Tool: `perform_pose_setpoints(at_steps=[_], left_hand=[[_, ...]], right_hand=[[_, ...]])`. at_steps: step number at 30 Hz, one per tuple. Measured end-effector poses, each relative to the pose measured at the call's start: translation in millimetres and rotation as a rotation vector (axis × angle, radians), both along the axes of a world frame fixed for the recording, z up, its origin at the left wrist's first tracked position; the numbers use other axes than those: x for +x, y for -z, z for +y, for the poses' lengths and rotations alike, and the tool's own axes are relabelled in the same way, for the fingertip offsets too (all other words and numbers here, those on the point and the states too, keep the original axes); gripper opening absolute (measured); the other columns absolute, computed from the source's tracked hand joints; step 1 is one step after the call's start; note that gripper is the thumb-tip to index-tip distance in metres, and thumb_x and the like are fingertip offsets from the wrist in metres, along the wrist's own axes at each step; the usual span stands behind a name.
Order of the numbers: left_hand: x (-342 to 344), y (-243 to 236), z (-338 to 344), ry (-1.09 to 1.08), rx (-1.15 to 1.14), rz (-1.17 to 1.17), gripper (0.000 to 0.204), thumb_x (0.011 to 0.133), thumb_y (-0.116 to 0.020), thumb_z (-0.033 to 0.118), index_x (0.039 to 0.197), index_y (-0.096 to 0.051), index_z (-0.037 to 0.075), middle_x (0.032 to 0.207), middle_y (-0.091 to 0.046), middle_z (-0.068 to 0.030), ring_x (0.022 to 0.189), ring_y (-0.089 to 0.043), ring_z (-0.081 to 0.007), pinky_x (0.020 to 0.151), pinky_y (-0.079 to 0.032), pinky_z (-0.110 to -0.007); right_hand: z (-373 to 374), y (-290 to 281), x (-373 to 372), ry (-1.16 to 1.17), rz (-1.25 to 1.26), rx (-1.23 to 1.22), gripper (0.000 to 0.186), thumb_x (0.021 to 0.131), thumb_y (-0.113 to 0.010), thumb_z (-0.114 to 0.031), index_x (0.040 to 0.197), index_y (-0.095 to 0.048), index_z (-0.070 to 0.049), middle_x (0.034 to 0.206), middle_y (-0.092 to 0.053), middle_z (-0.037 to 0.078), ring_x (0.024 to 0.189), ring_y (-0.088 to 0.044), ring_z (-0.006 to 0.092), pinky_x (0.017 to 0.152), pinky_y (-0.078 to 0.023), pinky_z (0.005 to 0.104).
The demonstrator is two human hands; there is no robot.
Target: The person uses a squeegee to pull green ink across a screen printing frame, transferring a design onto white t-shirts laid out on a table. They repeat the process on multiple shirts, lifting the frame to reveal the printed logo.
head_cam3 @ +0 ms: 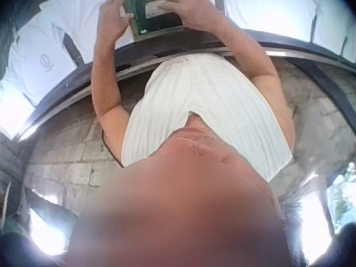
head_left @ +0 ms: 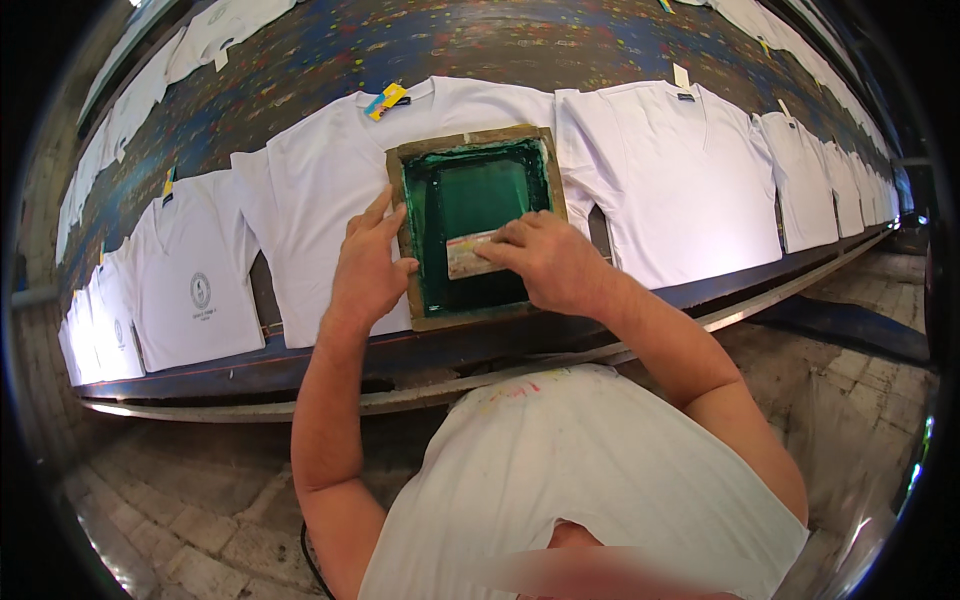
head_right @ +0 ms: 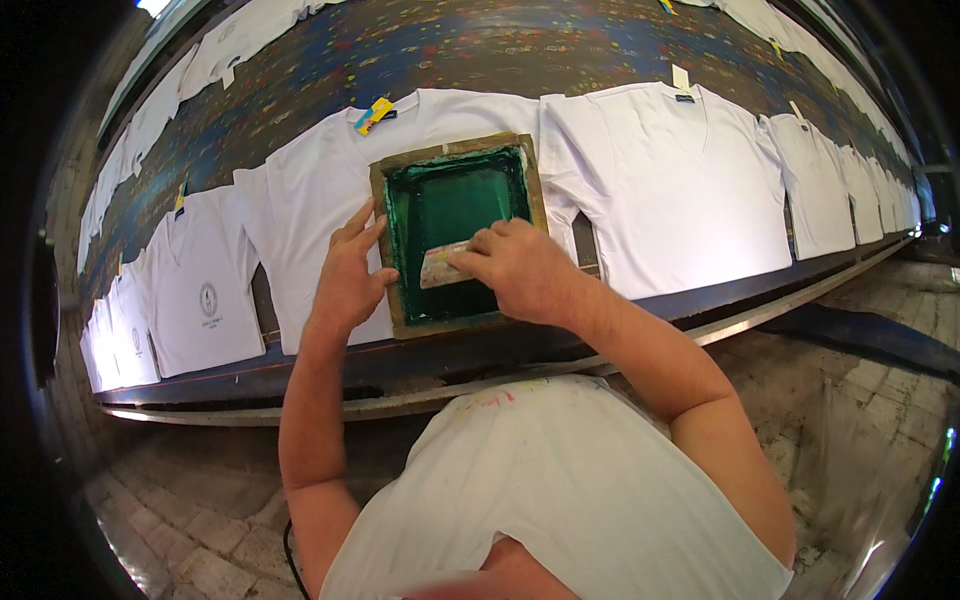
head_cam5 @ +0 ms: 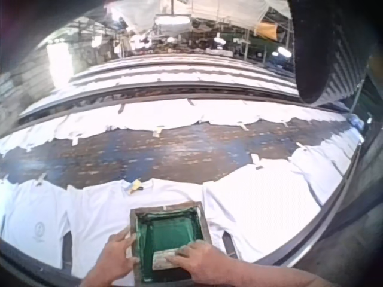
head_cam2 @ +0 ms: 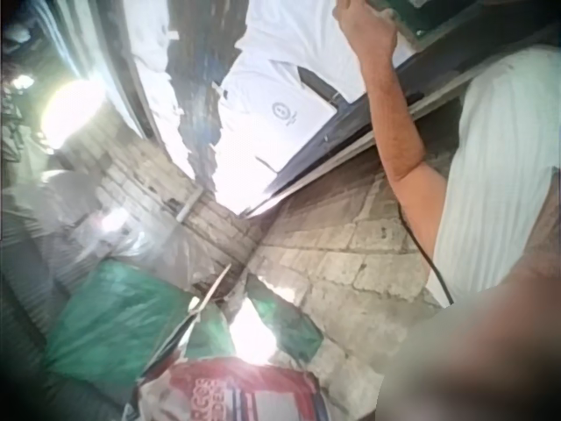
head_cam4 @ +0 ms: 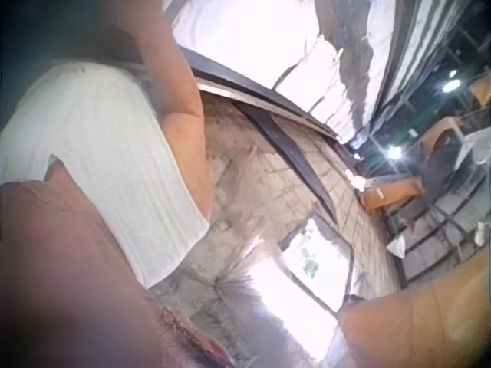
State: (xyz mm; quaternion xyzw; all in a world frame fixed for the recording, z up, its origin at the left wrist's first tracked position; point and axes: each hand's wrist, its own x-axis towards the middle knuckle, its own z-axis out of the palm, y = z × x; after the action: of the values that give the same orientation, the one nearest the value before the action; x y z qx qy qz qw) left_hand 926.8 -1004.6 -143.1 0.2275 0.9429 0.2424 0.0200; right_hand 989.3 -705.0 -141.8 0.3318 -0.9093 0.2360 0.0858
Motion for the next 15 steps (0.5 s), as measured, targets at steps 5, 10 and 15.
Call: perform_pose_setpoints(at_steps=[5, 10, 15], left_hand=[[21, 34, -2, -0.253, 0.419, -0.219, 0.066, 0.088, -0.086, -0.005, 0.152, -0.069, -0.003, 0.158, -0.066, -0.0203, 0.138, -0.069, -0.0341, 0.115, -0.059, -0.043], [39, 67, 11, -0.379, 0.733, -0.156, 0.053, 0.096, -0.078, -0.007, 0.149, -0.07, -0.003, 0.147, -0.072, -0.0202, 0.126, -0.075, -0.0302, 0.109, -0.061, -0.041], [51, 78, 29, -0.313, 0.483, 0.24, 0.051, 0.094, -0.076, -0.005, 0.145, -0.073, -0.004, 0.146, -0.071, -0.0233, 0.136, -0.068, -0.0394, 0.119, -0.053, -0.048]], right_hand=[[-7, 5, 39, 0.025, 0.016, -0.023, 0.047, 0.083, -0.079, -0.002, 0.129, -0.078, -0.01, 0.114, -0.078, 0.016, 0.103, -0.075, 0.0361, 0.097, -0.06, 0.0463], [-10, 7, 61, 0.046, -0.015, -0.015, 0.049, 0.085, -0.081, -0.004, 0.133, -0.077, -0.009, 0.123, -0.077, 0.015, 0.113, -0.073, 0.035, 0.1, -0.059, 0.0468], [-6, 9, 75, 0.032, -0.104, -0.084, 0.048, 0.09, -0.088, -0.013, 0.137, -0.076, -0.008, 0.136, -0.073, 0.016, 0.125, -0.07, 0.0371, 0.109, -0.056, 0.048]])
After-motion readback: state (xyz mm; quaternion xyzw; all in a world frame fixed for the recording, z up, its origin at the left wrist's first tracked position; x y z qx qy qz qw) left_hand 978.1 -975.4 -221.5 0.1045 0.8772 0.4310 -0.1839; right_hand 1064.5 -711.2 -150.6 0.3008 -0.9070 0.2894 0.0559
